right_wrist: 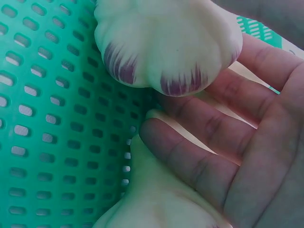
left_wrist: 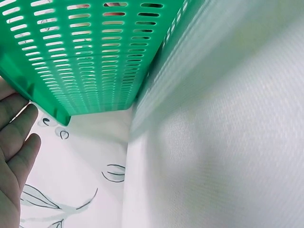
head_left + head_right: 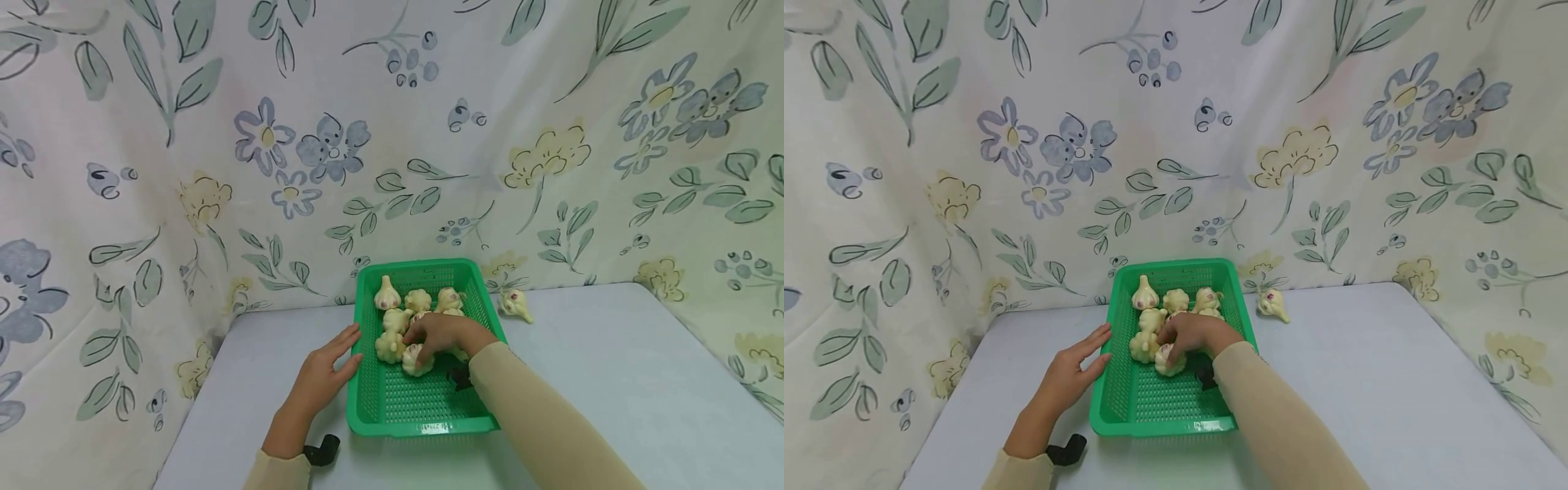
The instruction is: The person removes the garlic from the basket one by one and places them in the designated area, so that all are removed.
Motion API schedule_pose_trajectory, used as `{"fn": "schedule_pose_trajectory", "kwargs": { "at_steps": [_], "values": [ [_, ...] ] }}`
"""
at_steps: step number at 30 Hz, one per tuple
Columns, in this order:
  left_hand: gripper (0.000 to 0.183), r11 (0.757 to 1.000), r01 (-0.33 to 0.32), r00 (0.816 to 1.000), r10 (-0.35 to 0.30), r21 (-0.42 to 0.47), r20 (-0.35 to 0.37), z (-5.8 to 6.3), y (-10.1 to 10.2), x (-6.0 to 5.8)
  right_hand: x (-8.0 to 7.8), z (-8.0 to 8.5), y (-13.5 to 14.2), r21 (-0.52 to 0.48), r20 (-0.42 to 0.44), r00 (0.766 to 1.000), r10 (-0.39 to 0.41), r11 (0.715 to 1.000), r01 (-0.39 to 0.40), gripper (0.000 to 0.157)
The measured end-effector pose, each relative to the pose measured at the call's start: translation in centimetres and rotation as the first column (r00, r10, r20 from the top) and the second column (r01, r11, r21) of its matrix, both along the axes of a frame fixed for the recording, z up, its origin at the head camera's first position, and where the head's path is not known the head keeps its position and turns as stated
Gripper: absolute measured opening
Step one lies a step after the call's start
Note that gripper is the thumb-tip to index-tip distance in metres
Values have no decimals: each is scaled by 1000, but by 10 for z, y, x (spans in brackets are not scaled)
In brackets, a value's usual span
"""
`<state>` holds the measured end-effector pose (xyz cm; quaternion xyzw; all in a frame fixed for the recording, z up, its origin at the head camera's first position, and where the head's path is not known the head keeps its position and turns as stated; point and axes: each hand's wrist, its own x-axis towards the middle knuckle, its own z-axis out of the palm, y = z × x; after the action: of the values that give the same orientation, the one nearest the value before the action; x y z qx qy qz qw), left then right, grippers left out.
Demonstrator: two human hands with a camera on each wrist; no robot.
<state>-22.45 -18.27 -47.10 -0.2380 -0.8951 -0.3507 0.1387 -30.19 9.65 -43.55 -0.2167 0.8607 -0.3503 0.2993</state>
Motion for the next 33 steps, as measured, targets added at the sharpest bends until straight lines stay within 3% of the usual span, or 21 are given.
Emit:
{"fn": "schedule_pose_trajectory", "kwargs": {
  "at_steps": [11,28,33],
  "values": [
    [46,1000,10,1000,-10,8,1,-1,0,2,4,-1,-1,37,5,1000,-21,999,21,47],
    [47,1000,9,1000,-10,18,13,-1,0,0,5,1,-3,120,-76,997,29,993,-19,56],
    [47,1000,8,1000,-8,21,10,-1,0,-1,7,4,-6,131,-73,997,3,991,6,57]
  ]
}}
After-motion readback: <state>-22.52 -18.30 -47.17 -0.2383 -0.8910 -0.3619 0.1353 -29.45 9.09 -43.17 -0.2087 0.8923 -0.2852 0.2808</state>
